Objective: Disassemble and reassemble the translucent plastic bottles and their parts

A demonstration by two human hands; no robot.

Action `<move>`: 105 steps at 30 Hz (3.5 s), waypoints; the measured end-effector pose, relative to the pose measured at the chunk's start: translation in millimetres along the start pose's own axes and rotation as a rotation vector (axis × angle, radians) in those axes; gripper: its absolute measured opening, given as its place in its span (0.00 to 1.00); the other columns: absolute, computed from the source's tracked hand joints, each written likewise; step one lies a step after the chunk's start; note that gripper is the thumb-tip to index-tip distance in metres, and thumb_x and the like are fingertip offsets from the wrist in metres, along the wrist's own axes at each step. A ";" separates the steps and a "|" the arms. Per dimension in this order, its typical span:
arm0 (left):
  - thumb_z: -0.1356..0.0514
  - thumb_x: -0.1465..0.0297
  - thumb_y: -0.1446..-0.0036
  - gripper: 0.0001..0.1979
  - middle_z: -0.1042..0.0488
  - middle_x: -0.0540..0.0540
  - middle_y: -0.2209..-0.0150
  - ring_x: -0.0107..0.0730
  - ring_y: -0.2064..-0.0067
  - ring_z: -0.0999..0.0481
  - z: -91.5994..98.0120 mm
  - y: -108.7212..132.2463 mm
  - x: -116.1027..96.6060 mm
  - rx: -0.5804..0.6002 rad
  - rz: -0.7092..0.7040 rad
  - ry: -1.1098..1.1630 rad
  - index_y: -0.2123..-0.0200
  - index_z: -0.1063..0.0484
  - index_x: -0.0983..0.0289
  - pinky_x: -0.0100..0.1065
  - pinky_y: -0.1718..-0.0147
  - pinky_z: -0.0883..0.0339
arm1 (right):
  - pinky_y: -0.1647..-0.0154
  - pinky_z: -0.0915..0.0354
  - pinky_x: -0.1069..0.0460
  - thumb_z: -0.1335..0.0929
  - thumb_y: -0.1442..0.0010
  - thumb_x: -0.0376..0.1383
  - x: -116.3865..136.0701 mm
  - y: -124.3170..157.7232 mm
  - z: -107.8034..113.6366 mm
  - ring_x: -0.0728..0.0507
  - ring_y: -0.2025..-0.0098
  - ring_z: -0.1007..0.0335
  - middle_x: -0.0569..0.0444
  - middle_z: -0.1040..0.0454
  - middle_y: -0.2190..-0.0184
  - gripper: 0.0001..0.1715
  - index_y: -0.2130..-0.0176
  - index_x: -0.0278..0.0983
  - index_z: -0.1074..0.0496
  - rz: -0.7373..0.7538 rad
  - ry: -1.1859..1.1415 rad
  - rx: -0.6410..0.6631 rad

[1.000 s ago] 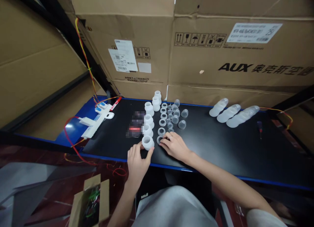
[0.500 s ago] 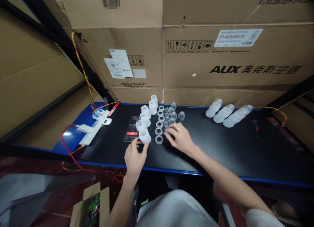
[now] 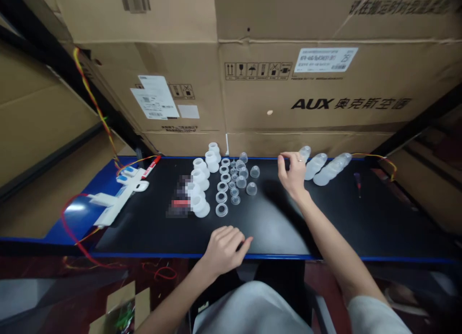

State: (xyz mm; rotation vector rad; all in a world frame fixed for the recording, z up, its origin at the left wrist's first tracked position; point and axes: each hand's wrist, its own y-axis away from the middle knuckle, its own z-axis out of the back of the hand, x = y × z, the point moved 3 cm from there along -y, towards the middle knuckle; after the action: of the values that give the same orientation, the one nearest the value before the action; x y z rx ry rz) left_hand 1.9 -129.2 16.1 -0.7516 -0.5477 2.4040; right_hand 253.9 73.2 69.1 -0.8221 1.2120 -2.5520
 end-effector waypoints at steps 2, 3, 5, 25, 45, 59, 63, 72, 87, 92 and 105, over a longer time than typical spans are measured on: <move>0.38 0.68 0.29 0.14 0.27 0.53 0.75 0.36 0.72 0.26 -15.4 -23.1 -6.7 0.112 -0.077 0.022 0.71 0.28 0.59 0.37 0.69 0.42 | 0.35 0.37 0.32 0.36 0.26 0.43 -18.8 -5.5 4.6 0.32 0.42 0.30 0.41 0.22 0.49 0.16 0.53 0.38 0.23 -0.086 0.156 -0.138; 0.38 0.68 0.30 0.14 0.26 0.54 0.74 0.37 0.71 0.26 -24.0 -35.3 -7.0 0.154 -0.105 0.049 0.71 0.28 0.59 0.37 0.69 0.42 | 0.32 0.41 0.28 0.35 0.28 0.43 -27.2 -4.1 6.7 0.30 0.38 0.33 0.40 0.23 0.45 0.16 0.53 0.38 0.22 -0.125 0.237 -0.196; 0.38 0.68 0.30 0.13 0.25 0.54 0.73 0.38 0.70 0.26 -42.4 -59.4 -4.1 0.232 -0.164 0.115 0.71 0.27 0.59 0.37 0.70 0.44 | 0.28 0.50 0.21 0.34 0.31 0.43 -42.0 2.8 9.9 0.25 0.31 0.40 0.37 0.28 0.36 0.18 0.48 0.37 0.23 -0.180 0.365 -0.254; 0.38 0.70 0.31 0.04 0.21 0.51 0.65 0.32 0.64 0.20 -79.1 -97.4 18.2 0.099 -0.066 0.419 0.56 0.22 0.60 0.32 0.64 0.29 | 0.41 0.26 0.36 0.31 0.28 0.45 -36.6 10.9 17.7 0.32 0.45 0.21 0.38 0.19 0.47 0.23 0.41 0.35 0.25 -0.013 0.087 -0.222; 0.32 0.56 0.35 0.29 0.17 0.64 0.51 0.46 0.59 0.14 -72.5 -95.0 32.1 -0.075 0.442 1.157 0.38 0.30 0.65 0.43 0.58 0.19 | 0.53 0.18 0.42 0.19 0.38 0.46 36.7 43.4 14.5 0.34 0.53 0.14 0.45 0.14 0.51 0.24 0.46 0.42 0.18 -0.556 -1.160 0.235; 0.41 0.47 0.40 0.34 0.20 0.61 0.74 0.32 0.87 0.33 -80.1 -112.7 25.3 0.810 0.483 2.214 0.55 0.19 0.77 0.33 0.85 0.43 | 0.38 0.23 0.33 0.19 0.40 0.45 -0.8 -6.3 56.3 0.37 0.51 0.15 0.50 0.16 0.50 0.20 0.50 0.45 0.19 -0.479 -1.422 -0.145; 0.31 0.53 0.48 0.31 0.16 0.69 0.64 0.45 0.77 0.19 -87.0 -105.7 19.1 0.820 0.453 2.008 0.52 0.21 0.75 0.36 0.77 0.31 | 0.33 0.28 0.31 0.19 0.41 0.44 -61.5 -30.5 85.4 0.39 0.49 0.17 0.52 0.19 0.48 0.25 0.47 0.45 0.23 -0.299 -1.151 -0.518; 0.24 0.62 0.46 0.25 0.16 0.60 0.50 0.46 0.48 0.16 -92.3 -132.1 19.2 0.278 0.296 1.099 0.51 0.31 0.61 0.43 0.45 0.28 | 0.37 0.29 0.35 0.25 0.35 0.51 -54.6 31.6 -9.8 0.35 0.44 0.22 0.44 0.17 0.44 0.24 0.45 0.40 0.21 -0.319 -0.564 0.324; 0.28 0.61 0.40 0.24 0.22 0.64 0.44 0.56 0.39 0.23 -100.1 -117.7 21.6 0.046 0.155 0.311 0.45 0.29 0.61 0.59 0.34 0.33 | 0.36 0.36 0.30 0.31 0.31 0.44 -62.3 43.0 -13.3 0.24 0.37 0.34 0.36 0.29 0.32 0.29 0.36 0.36 0.26 -0.168 0.040 0.298; 0.29 0.63 0.38 0.21 0.22 0.62 0.46 0.53 0.42 0.22 -95.7 -118.4 20.6 0.046 0.184 0.354 0.46 0.29 0.60 0.55 0.38 0.29 | 0.40 0.31 0.37 0.35 0.24 0.47 -33.8 35.2 6.5 0.34 0.49 0.23 0.45 0.17 0.53 0.18 0.52 0.41 0.19 -0.134 -0.308 0.179; 0.30 0.63 0.37 0.22 0.19 0.60 0.43 0.50 0.41 0.20 -100.8 -119.3 31.9 0.040 0.309 0.593 0.41 0.26 0.59 0.50 0.38 0.27 | 0.55 0.24 0.42 0.21 0.38 0.47 10.3 38.7 24.2 0.39 0.61 0.21 0.50 0.17 0.63 0.13 0.61 0.42 0.19 -0.069 -0.666 0.346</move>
State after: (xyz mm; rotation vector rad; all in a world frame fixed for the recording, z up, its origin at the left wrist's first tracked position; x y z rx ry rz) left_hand 87.8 2.4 -10.6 -1.5462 -0.1454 2.2758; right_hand 256.8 28.4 56.1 -1.4639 0.5287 -2.1436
